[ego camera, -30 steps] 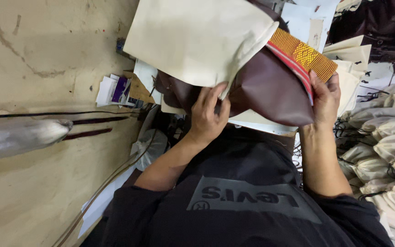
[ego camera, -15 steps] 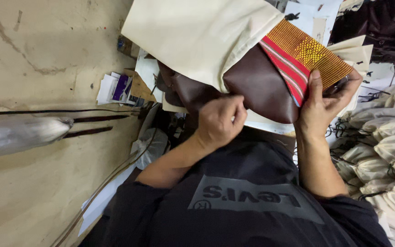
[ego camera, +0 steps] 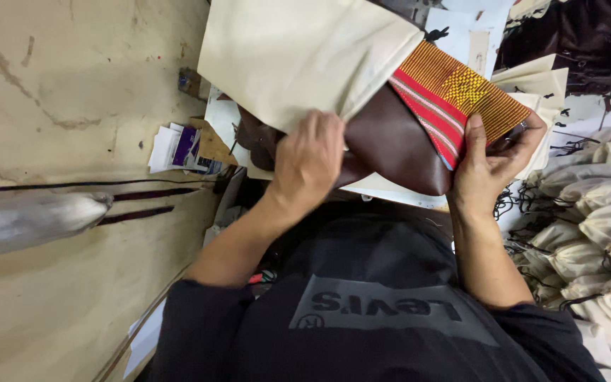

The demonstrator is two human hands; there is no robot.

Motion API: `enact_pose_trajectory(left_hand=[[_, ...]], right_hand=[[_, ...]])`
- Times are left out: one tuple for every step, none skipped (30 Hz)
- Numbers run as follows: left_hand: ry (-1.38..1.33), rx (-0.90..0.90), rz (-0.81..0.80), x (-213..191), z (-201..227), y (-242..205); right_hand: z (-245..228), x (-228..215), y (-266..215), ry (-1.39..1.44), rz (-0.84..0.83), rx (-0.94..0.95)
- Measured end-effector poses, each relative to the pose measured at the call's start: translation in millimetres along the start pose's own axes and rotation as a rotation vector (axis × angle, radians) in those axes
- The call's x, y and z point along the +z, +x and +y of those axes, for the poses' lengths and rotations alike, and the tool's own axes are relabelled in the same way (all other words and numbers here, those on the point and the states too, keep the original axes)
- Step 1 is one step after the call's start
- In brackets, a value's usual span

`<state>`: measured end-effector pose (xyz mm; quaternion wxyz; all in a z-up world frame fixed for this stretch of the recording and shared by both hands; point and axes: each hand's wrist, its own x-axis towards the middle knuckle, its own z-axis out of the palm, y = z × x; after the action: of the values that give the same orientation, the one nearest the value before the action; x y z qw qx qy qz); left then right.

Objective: The person zips and closes the flap of a leather bag, uses a lighter on a thread end, places the bag inside a white protective pouch, and then wipes the leather surface with a cloth while handling a separate leather strap.

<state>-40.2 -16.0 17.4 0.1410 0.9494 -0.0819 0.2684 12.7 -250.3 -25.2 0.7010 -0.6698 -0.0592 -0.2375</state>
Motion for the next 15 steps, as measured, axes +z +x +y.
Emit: enact_pose_trajectory(left_hand=[[0.111,0.105,-0.068,-6,10,-6],[0.222,0.211,-0.134,-12,21,-11],[0.221,0.217,-0.130,-8,22,-7],[0.114,0.245,-0.068,-5,25,-6],[0.007,0.273,-0.005,-2,27,-6],[0.010,0.276,-0.005,-5,26,8],[0.050,0.188,-0.064,-9,24,22],[0.092,0.097,-0.122,-14,22,36],[0.096,0.096,-0.121,-2,19,48],[0.022,0.058,-0.122,10,16,60],[-0.052,0.020,-0.123,22,13,72],[-0.051,0.023,-0.117,35,10,78],[0.015,0.057,-0.091,49,8,85],[0.077,0.094,-0.070,63,7,92],[0.074,0.099,-0.068,63,13,93]], right_hand=[[-3,1,0,-0.029,-0.001,0.014],[-7,1,0,-0.058,-0.001,0.027],[-6,4,-2,-0.058,0.004,0.023],[-6,5,-6,-0.023,-0.003,0.052],[-6,6,-11,0.013,-0.010,0.081],[-4,6,-13,0.016,-0.008,0.080],[-3,6,-15,0.056,-0.012,0.091],[-2,6,-17,0.097,-0.020,0.103],[-4,8,-17,0.101,-0.022,0.103],[-6,9,-18,0.087,-0.027,0.091],[-8,9,-18,0.073,-0.032,0.079],[-7,10,-18,0.075,-0.031,0.073],[-6,10,-18,0.084,-0.016,0.092],[-6,8,-20,0.089,0.006,0.114],[-9,8,-21,0.087,0.011,0.111]])
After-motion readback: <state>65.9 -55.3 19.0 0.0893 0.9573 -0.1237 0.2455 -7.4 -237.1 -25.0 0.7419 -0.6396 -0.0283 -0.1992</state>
